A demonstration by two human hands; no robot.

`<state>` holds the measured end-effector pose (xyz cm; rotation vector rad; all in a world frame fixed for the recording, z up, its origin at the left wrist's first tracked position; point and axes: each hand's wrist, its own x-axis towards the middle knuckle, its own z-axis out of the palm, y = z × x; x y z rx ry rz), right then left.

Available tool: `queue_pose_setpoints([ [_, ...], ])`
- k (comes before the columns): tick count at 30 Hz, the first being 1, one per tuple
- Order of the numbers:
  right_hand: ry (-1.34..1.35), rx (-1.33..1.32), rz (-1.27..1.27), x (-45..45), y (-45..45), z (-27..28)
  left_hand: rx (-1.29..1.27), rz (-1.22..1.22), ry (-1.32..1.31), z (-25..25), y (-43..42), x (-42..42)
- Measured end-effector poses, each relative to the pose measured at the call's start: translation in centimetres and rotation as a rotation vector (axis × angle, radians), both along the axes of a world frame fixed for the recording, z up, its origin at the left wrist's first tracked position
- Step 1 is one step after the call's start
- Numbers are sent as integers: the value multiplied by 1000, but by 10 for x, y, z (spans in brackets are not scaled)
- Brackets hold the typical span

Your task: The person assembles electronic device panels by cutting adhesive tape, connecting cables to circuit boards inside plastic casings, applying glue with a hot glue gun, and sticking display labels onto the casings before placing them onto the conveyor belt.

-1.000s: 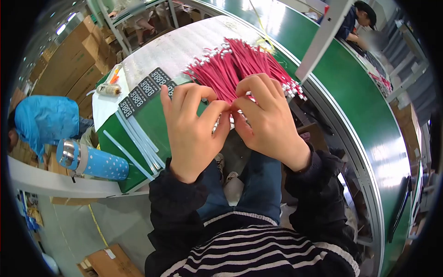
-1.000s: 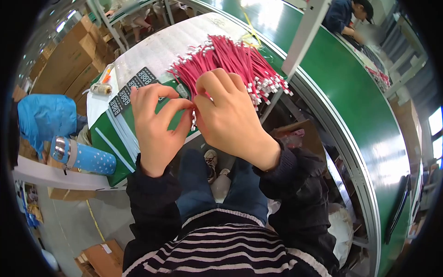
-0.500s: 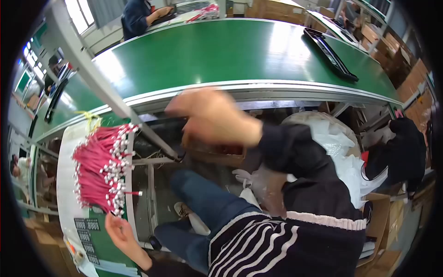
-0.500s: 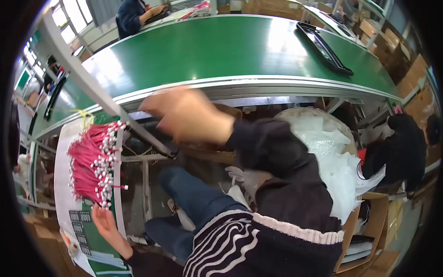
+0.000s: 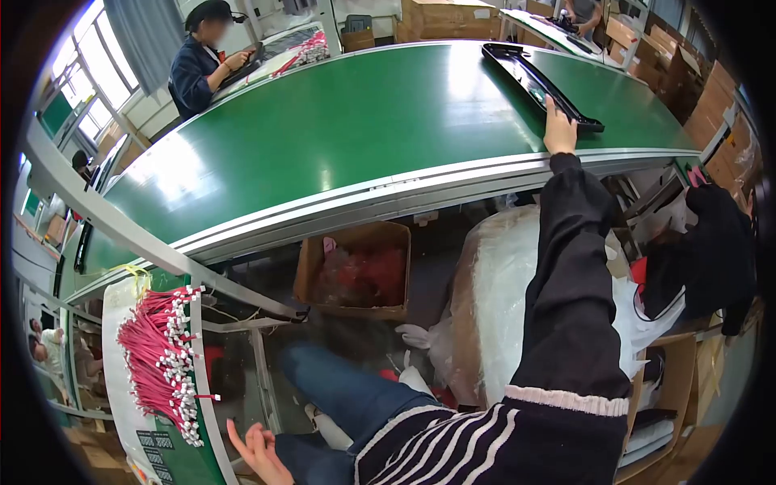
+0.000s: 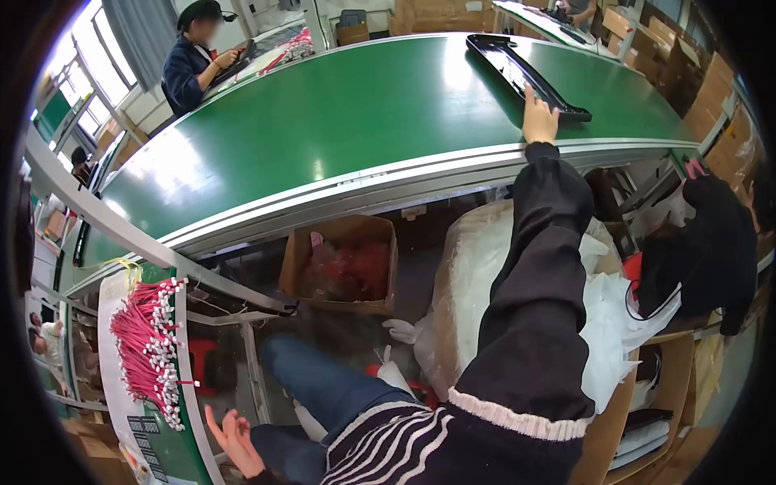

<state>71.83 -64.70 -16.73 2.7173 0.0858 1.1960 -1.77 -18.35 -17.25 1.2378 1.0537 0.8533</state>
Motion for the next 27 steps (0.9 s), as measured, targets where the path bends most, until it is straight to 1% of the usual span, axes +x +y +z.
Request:
queue_pose_setpoints([
  [1, 92, -40, 68, -1, 7, 5, 3, -52, -28, -3, 5, 13],
  [3, 185, 2, 442, -11, 32, 16, -15, -169, -103, 4, 4, 48],
  [4, 158, 1, 628, -26, 57, 19, -34, -234, -146, 12, 1, 72],
  [5, 118, -5, 822, -47, 88, 25, -72, -320, -188, 18, -3, 97],
  [6, 171, 70, 913, -78, 122, 38, -108, -399, -228, 24, -8, 122],
  [7, 234, 149, 1007, -117, 153, 51, -179, -491, -214, 29, -13, 150],
  [9, 229, 173, 1095, -187, 204, 68, -351, -810, -363, 36, -25, 202],
  [10, 217, 161, 1110, -221, 225, 76, -418, -900, -410, 42, -34, 231],
  [11, 202, 142, 1125, -252, 243, 83, -527, -958, -481, 41, -39, 257],
  [13, 164, 142, 1142, -308, 273, 91, -708, -926, -474, 60, -53, 295],
  [14, 234, 148, 1206, -337, 280, 101, -733, -912, -499, 65, -56, 305],
  [15, 309, 151, 1262, -363, 284, 105, -707, -909, -529, 68, -57, 307],
  [16, 296, 116, 1269, -386, 292, 101, -682, -907, -552, 71, -59, 308],
  [18, 291, 76, 1296, -419, 291, 92, -533, -922, -592, 75, -58, 295],
  [20, 329, 72, 1431, -443, 281, 95, -313, -937, -627, 74, -53, 267],
  [21, 334, 62, 1459, -449, 274, 102, -181, -945, -646, 74, -48, 249],
  [23, 357, 133, 1677, -451, 249, 125, 52, -951, -678, 74, -33, 212],
  [25, 484, 21, 1705, -442, 232, 143, 71, -878, -606, 73, -14, 168],
  [26, 506, 1, 1754, -436, 234, 137, -109, -805, -495, 74, -2, 142],
  [27, 395, -169, 1746, -432, 239, 128, -113, -743, -496, 69, 8, 113],
])
